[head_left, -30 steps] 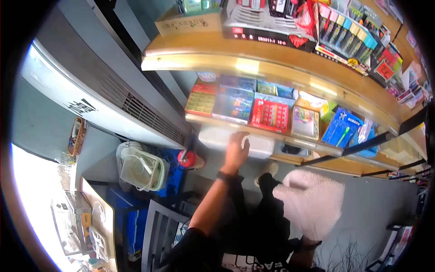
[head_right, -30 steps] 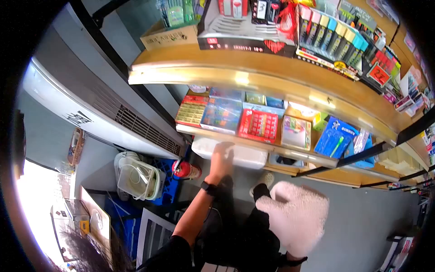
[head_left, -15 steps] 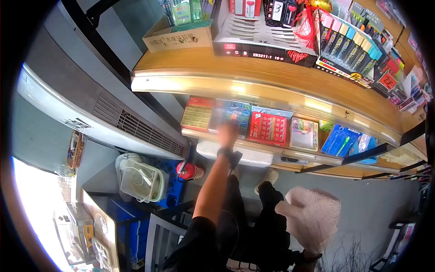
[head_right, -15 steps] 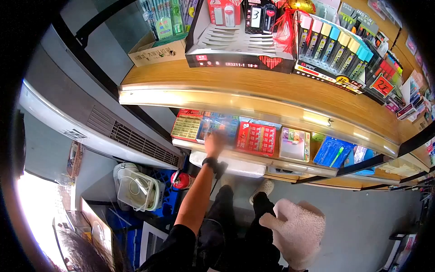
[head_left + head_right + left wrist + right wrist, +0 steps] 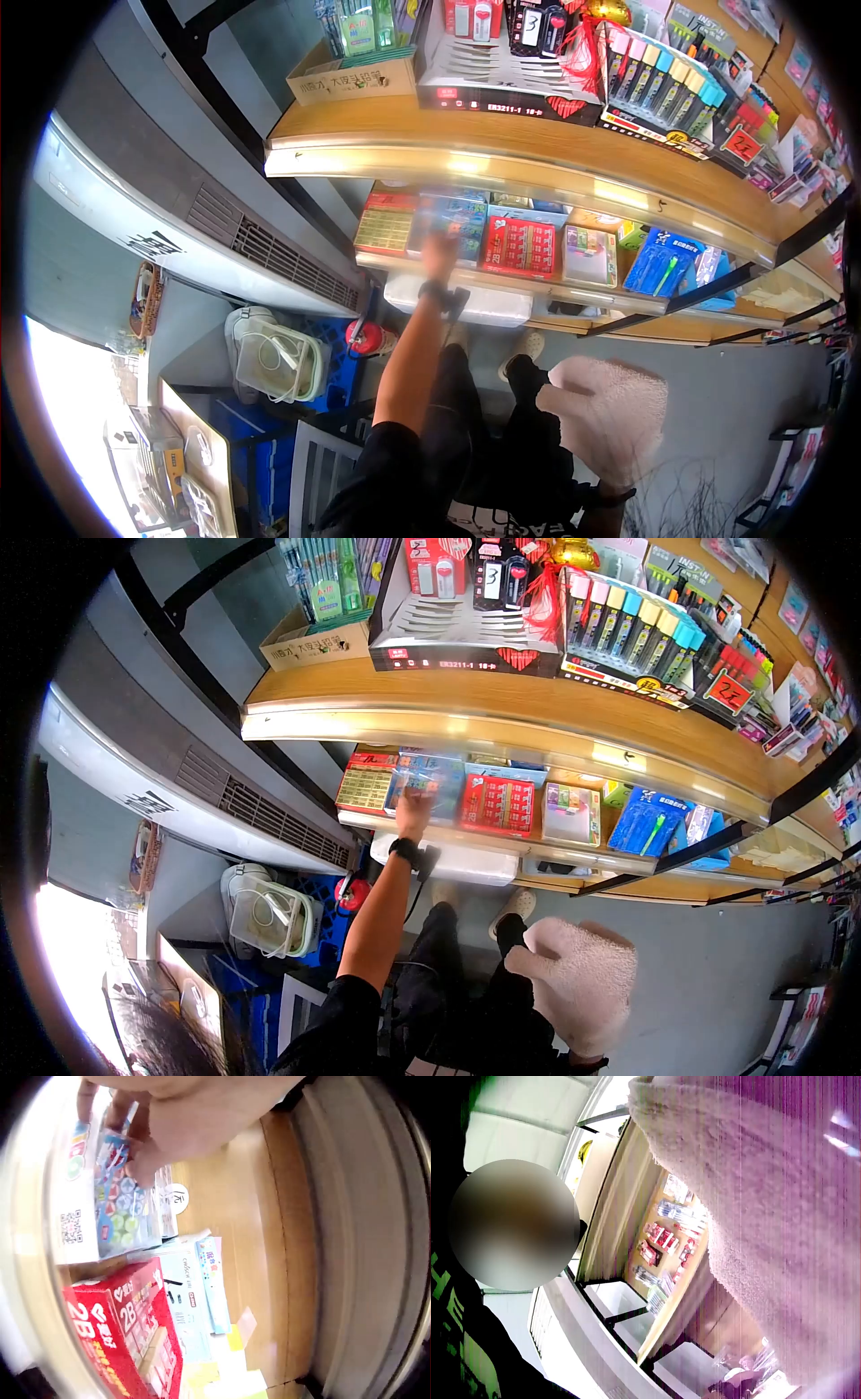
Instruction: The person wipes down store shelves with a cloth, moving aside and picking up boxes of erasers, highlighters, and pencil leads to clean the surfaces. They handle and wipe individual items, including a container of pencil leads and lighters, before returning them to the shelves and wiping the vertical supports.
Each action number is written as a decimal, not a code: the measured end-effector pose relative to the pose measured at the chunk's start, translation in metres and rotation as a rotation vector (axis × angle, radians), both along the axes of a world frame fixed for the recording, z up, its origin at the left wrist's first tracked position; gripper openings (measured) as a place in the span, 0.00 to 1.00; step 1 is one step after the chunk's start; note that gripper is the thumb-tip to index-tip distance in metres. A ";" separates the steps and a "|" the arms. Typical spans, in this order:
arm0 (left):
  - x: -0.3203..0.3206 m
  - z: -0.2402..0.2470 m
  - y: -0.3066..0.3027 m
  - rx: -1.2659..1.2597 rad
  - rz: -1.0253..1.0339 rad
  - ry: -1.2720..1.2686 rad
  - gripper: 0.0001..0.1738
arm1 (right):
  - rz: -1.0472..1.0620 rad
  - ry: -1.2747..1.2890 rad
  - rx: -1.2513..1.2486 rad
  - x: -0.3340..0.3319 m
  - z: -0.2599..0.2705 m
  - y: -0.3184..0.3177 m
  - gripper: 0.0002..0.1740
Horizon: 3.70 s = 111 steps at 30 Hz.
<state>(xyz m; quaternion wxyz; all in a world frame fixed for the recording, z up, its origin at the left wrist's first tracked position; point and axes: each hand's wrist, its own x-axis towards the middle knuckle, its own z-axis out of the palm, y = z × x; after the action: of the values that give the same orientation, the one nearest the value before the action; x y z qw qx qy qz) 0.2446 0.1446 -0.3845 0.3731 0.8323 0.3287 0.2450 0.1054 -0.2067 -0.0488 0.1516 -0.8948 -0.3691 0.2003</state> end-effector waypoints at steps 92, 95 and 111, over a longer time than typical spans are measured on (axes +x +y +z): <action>-0.261 0.222 -0.245 -0.834 -0.967 -0.489 0.24 | -0.449 1.330 2.080 -0.112 -0.190 -0.024 0.26; -0.263 0.217 -0.249 -0.789 -1.013 -0.437 0.23 | -0.479 1.063 1.928 -0.106 -0.171 -0.020 0.25; -0.256 0.223 -0.187 -0.668 -1.432 -0.108 0.20 | -0.483 0.415 1.211 -0.078 -0.150 -0.035 0.17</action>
<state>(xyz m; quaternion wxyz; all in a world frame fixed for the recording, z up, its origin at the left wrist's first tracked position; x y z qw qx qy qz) -0.0112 -0.0428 -0.1620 0.6856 0.6722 -0.2492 -0.1262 0.0276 -0.2416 -0.1988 0.7334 -0.6526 -0.1694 0.0867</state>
